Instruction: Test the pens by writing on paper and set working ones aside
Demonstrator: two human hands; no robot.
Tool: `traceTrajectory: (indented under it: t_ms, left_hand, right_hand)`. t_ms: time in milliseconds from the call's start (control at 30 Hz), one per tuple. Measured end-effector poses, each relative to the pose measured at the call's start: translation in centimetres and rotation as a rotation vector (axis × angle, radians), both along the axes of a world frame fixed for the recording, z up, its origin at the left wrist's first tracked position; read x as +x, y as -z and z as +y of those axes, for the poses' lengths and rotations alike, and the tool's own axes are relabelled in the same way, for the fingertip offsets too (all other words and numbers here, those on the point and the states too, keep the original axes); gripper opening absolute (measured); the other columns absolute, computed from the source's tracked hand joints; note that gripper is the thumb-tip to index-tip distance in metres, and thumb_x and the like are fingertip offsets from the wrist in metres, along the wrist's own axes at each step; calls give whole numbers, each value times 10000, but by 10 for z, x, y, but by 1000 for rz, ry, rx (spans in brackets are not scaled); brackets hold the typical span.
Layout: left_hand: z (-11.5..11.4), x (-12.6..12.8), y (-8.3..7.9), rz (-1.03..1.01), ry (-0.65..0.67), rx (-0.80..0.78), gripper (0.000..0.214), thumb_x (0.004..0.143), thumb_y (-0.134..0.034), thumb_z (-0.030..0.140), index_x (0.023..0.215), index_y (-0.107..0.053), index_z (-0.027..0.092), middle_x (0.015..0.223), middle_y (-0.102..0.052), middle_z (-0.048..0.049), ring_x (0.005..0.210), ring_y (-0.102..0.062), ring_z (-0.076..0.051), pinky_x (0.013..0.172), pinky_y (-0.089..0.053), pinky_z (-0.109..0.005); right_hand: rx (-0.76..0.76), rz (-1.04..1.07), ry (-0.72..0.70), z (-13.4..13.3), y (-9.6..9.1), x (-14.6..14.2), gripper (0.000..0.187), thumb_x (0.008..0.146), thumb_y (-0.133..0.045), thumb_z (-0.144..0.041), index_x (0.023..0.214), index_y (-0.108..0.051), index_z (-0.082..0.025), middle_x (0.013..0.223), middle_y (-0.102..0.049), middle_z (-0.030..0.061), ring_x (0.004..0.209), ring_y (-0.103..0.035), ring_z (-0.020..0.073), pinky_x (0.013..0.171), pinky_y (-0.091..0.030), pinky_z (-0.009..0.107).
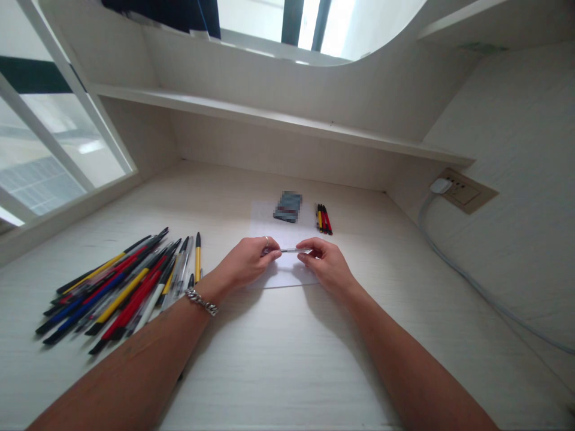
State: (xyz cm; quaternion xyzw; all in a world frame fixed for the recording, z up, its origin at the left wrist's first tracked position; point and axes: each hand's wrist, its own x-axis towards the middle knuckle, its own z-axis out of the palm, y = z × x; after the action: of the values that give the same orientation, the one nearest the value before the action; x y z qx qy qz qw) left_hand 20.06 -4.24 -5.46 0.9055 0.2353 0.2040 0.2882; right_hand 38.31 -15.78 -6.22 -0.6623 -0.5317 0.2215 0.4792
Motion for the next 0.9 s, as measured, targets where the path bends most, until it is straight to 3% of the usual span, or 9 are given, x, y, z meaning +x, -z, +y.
traceTrajectory:
  t_ms: [100,267,367,533,700,900]
  left_hand:
    - [0,0,0,-7,-5,-2,217,884,-534,331,933,-695,194,850,-718,-45,746,-618,-173,673,-430,-284]
    - [-1,0,0,-12,-17,5,175,860,-573,314,935,-679,196,841,-714,-38,738,-623,-169,661,-436,-273]
    - [-2,-1,-1,9,-12,27,187,868,-557,281,989,-676,201,839,-715,-43,742,-633,-175,671,-449,-276]
    - [-1,0,3,11,56,43,338,895,-489,197,1195,-639,236,1013,-729,-72,869,-665,-187,768,-488,-299]
    - [1,1,6,1,76,45,353,886,-472,157,1173,-656,247,1133,-708,-64,988,-647,-189,858,-481,-307]
    - [4,-2,3,34,28,50,302,890,-457,179,1101,-667,232,1017,-720,-56,876,-645,-182,760,-474,-275]
  right_hand:
    - [-21,41,13,1,0,1,347,763,-681,-384,1054,-684,-194,880,-689,51,670,-568,141,600,-432,262]
    - [-72,-16,-2,1,0,0,325,877,-528,-437,773,-692,-176,706,-658,30,603,-538,134,558,-383,254]
    - [-16,-52,3,0,-2,-1,194,834,-599,-354,855,-707,-194,782,-680,27,661,-554,142,604,-401,260]
    - [14,-66,51,-1,-4,0,157,764,-672,-295,881,-723,-203,809,-686,27,681,-559,149,651,-421,279]
    - [32,-43,79,-1,-1,6,179,758,-680,-308,896,-735,-207,802,-689,26,681,-567,152,655,-428,282]
    - [34,-52,97,-2,-1,17,203,751,-687,-327,902,-739,-202,829,-703,33,706,-579,153,677,-440,283]
